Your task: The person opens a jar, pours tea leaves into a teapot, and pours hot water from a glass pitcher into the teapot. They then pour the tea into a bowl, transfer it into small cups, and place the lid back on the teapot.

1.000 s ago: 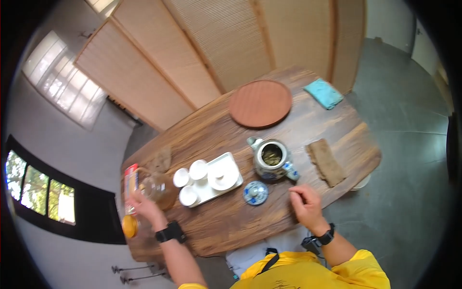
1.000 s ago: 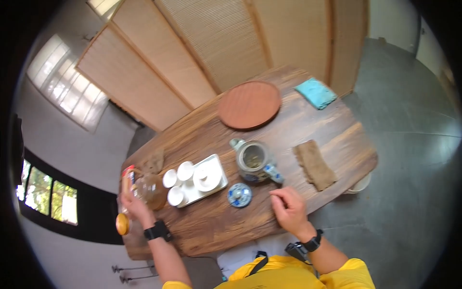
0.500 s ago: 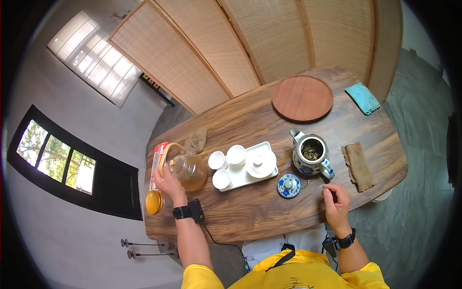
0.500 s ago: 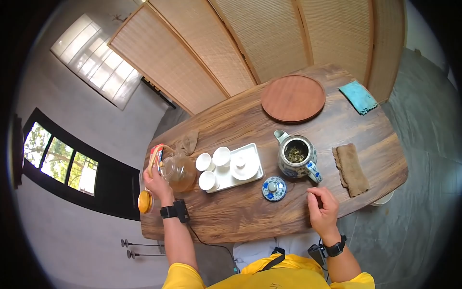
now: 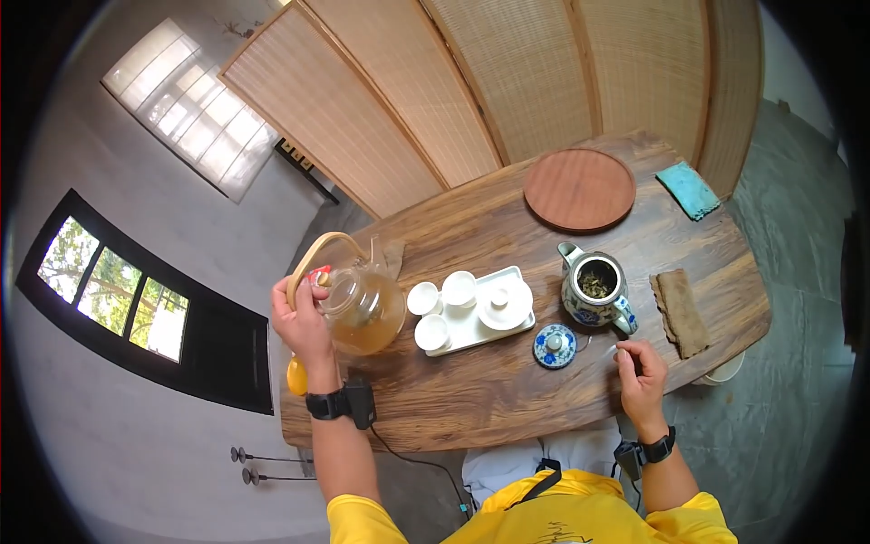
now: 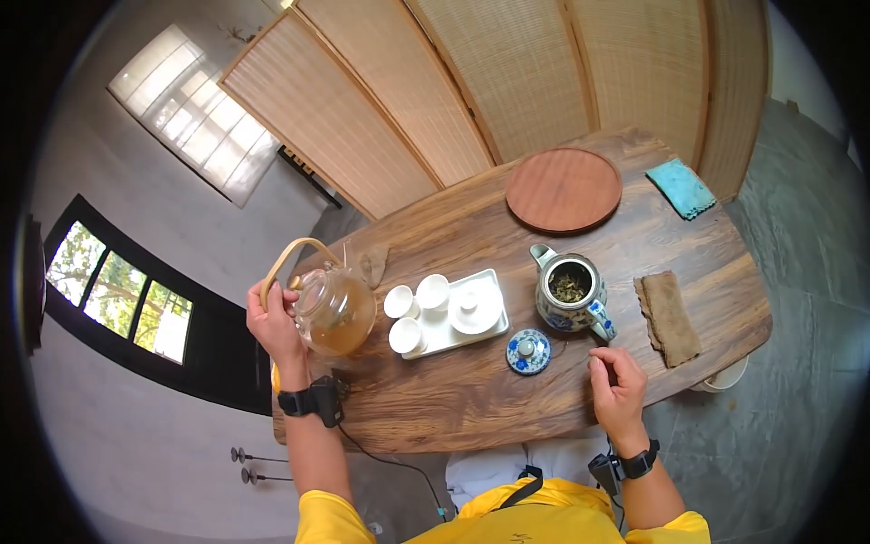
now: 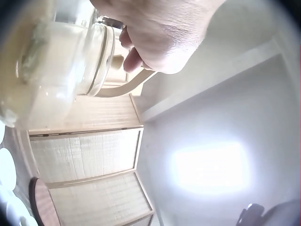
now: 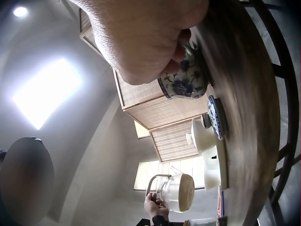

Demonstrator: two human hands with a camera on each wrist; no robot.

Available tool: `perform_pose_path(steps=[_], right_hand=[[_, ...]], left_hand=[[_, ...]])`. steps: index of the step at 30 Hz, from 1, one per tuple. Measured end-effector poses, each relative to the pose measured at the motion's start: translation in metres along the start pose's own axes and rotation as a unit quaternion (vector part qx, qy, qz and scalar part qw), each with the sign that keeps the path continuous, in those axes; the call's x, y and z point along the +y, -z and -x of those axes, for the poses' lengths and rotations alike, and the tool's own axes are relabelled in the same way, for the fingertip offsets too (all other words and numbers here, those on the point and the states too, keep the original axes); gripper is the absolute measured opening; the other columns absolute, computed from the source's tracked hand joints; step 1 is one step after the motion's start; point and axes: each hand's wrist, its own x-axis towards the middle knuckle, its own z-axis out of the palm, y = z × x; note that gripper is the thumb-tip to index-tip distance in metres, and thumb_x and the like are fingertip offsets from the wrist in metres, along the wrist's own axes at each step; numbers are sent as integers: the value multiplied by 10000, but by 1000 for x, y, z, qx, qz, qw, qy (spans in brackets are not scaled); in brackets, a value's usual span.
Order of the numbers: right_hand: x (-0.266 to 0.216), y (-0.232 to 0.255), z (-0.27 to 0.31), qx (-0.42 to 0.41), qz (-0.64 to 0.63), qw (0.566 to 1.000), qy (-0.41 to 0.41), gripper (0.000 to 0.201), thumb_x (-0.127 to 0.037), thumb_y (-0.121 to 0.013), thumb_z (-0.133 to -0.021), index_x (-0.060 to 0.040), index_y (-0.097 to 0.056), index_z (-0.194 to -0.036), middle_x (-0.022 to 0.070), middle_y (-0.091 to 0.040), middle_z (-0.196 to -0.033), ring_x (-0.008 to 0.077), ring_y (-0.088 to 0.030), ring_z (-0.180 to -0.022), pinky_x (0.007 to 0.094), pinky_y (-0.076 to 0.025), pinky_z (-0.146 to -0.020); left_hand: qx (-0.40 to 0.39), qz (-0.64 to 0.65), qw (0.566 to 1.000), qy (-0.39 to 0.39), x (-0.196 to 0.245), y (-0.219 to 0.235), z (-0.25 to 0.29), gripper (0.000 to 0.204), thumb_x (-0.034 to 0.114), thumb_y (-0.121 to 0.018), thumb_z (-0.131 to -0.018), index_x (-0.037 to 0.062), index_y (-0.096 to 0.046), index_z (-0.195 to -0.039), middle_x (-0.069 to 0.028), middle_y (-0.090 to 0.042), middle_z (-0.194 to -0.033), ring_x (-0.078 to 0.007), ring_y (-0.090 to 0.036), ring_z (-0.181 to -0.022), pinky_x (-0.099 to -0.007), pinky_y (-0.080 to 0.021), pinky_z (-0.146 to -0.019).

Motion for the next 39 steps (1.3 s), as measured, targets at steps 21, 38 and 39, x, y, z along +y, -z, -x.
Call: perform_pose_path(steps=[21, 38, 39], right_hand=[[-100, -52, -43, -42, -41, 962, 265, 219, 55, -741, -828, -34, -741, -1028, 126, -706, -992, 306, -661, -901, 374, -536, -796], [-126, -88, -50, -1, 28, 962, 272, 440, -163, -763, -883, -65, -686, -1305, 198, -588, -1396, 407, -563, -1289, 500, -460, -1085], [-127, -90, -50, -3, 30, 963, 267, 444, -171, -762, -886, -67, -683, -1310, 201, -578, -1409, 410, -556, -1302, 504, -456, -1096]], left_hand=[[-211, 47, 974, -74, 77, -93, 55, 93, 103, -587, -1077, 25, -631, -1101, -49, -724, -818, -86, -672, -740, -215, -488, -699], [-345, 36, 932, -103, 97, -123, 54, 164, -36, -564, -1009, 0, -658, -1137, -61, -726, -831, -131, -731, -748, -264, -577, -721], [-351, 37, 930, -99, 97, -127, 54, 189, -52, -563, -990, 0, -661, -1144, -73, -739, -809, -137, -741, -748, -265, -575, -720]])
